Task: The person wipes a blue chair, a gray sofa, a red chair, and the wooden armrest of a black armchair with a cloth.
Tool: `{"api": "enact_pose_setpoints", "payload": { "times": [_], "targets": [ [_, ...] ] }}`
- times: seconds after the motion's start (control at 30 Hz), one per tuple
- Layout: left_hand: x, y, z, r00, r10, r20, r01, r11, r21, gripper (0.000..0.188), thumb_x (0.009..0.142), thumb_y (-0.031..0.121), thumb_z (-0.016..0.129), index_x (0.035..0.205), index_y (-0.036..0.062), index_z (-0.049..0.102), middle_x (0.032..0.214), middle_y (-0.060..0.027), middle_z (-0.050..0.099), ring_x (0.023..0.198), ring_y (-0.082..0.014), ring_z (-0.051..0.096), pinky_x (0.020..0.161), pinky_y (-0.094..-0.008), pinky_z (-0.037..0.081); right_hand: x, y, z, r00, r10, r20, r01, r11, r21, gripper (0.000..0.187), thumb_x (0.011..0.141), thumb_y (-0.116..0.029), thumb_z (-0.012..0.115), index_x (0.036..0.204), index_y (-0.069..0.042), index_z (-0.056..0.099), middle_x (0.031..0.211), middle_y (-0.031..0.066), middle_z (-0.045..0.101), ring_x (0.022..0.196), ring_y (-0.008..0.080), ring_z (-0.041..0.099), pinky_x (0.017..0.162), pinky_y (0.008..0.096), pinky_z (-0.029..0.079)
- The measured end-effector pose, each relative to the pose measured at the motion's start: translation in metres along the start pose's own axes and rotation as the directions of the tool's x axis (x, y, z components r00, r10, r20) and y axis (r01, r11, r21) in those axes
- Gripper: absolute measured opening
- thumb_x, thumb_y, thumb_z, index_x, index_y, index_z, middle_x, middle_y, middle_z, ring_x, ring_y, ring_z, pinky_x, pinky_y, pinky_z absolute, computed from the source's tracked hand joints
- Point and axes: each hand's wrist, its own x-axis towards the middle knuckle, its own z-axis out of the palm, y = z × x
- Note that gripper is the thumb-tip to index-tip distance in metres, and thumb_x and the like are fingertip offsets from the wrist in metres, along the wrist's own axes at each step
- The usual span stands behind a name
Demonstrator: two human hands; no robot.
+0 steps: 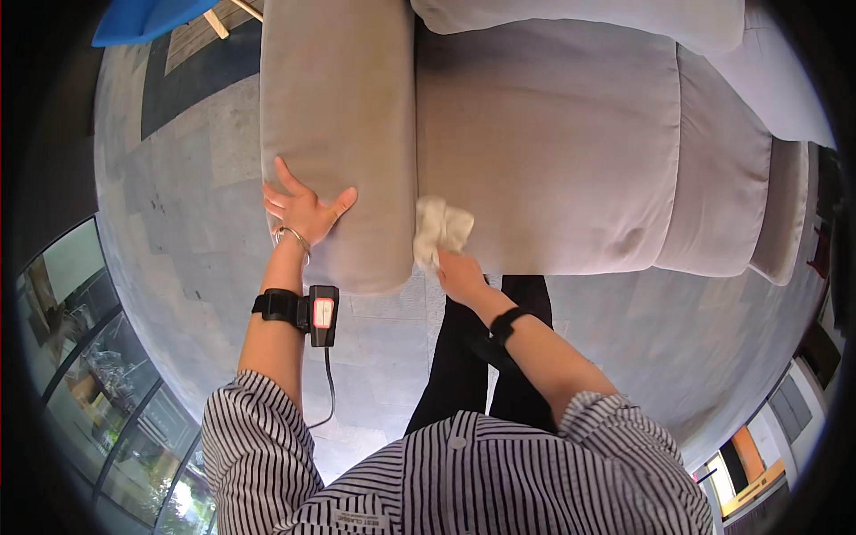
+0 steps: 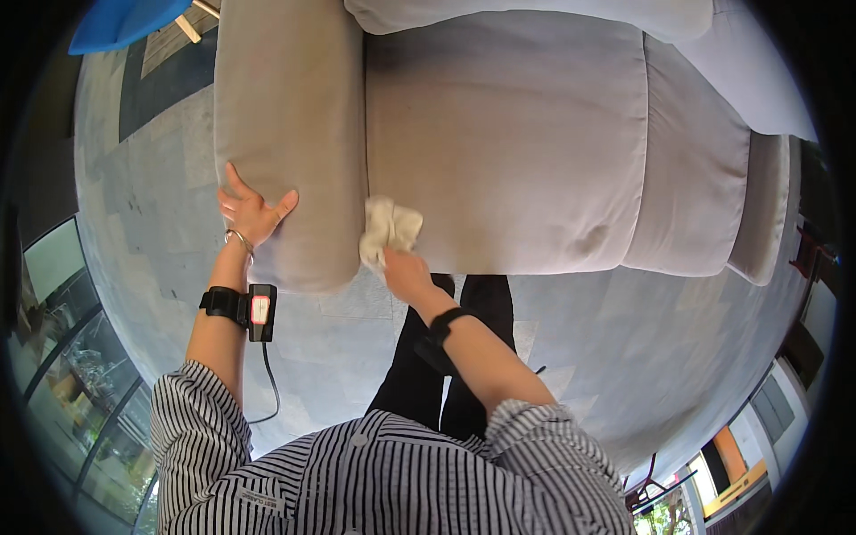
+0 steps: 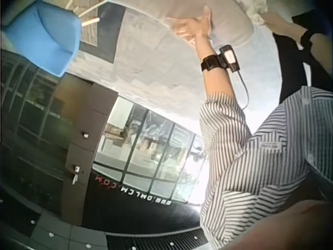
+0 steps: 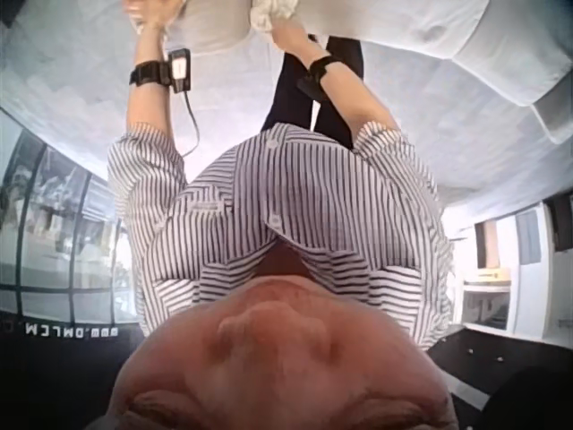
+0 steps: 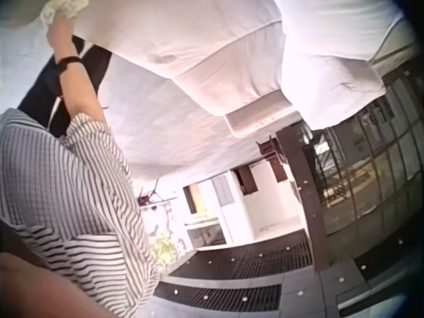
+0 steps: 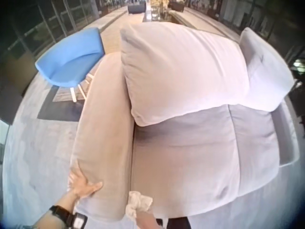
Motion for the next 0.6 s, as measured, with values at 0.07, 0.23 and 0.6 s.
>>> {"api": "enact_pose_setpoints", "payload": {
  "times": [0.07,0.23,0.6],
  "targets": [
    [0.002,0.011,-0.001,1.000,-0.011,0.020,0.011,1.000,-0.013,0.138,0.053,0.072,0.070,0.140,0.0199,-0.022,0.141,-0.0350,-0.011,0.132,-0.0488,-0.001,0.097,-0.0672,0.019,-0.017,0.004,-0.010,0.996,-0.023,0.086,0.025,0.999,-0.023,0.021,0.082,-0.011,0.048,0.102,-0.005,0.053,0.088,0.0201,0.063,0.085,0.0386,0.060,0.074,0.0485,0.047],
    [0.012,-0.034,0.007,0.995,0.098,-0.028,-0.099,0.995,-0.028,0.139,0.054,0.072,0.070,0.139,0.0163,-0.025,0.141,-0.0369,-0.007,0.131,-0.0501,0.001,0.102,-0.0613,0.016,-0.002,-0.020,-0.083,0.979,0.025,-0.202,0.028,0.966,0.256,0.023,0.082,-0.013,0.048,0.102,-0.004,0.055,0.087,0.0214,0.062,0.085,0.0404,0.059,0.074,0.0483,0.047],
    [0.015,-0.045,0.007,0.977,0.148,-0.152,-0.139,0.988,0.067,0.136,0.056,0.072,0.069,0.141,0.0158,-0.021,0.135,-0.0430,0.001,0.129,-0.0506,0.011,0.103,-0.0565,0.018,-0.213,0.282,-0.140,-0.069,0.848,-0.526,-0.818,0.254,0.517,0.040,0.084,-0.033,0.055,0.115,-0.007,0.052,0.097,0.0168,0.065,0.083,0.0329,0.065,0.066,0.0453,0.051]
  ]
}}
